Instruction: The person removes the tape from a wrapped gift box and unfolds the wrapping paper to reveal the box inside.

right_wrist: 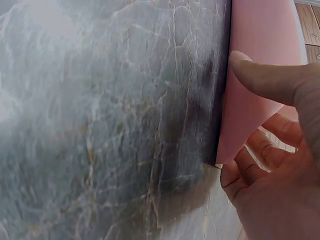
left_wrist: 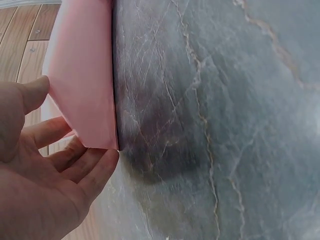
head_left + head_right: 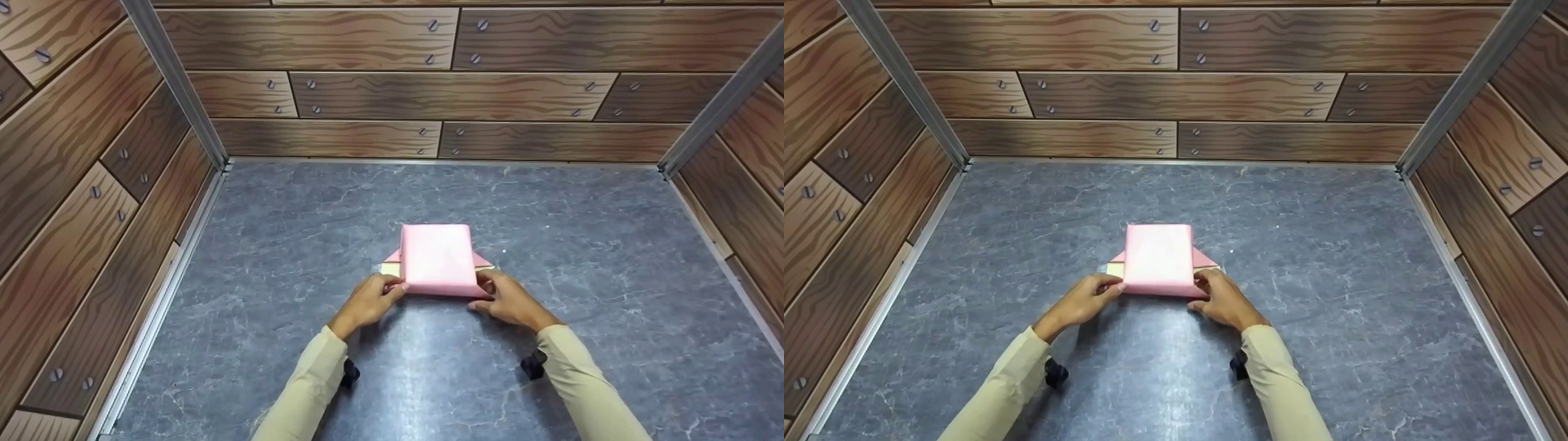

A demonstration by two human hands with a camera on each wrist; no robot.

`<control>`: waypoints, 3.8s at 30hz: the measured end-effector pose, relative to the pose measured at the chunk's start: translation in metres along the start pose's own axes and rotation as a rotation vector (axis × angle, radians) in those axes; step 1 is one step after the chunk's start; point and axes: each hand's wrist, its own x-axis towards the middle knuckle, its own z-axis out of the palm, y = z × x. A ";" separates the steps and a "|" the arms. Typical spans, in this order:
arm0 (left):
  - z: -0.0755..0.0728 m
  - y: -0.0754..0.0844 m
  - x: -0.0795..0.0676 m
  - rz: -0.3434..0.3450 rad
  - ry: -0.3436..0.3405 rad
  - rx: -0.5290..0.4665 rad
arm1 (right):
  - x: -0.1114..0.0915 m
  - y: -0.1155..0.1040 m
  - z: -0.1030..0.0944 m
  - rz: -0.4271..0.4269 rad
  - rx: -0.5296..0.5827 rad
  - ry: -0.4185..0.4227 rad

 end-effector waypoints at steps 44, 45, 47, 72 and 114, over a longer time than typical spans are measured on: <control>-0.003 -0.004 -0.008 0.012 0.028 -0.032 | -0.003 0.004 -0.003 -0.022 -0.058 0.057; -0.003 -0.004 -0.009 0.010 0.022 -0.040 | -0.003 0.004 -0.003 -0.018 -0.062 0.060; -0.004 -0.005 -0.010 0.002 0.013 -0.063 | -0.004 0.004 -0.003 -0.017 -0.069 0.068; -0.021 -0.017 -0.034 0.155 -0.185 -0.143 | -0.030 0.003 -0.017 -0.110 0.001 -0.028; -0.005 0.010 -0.034 0.176 -0.249 0.373 | -0.038 -0.011 -0.023 -0.088 -0.226 -0.093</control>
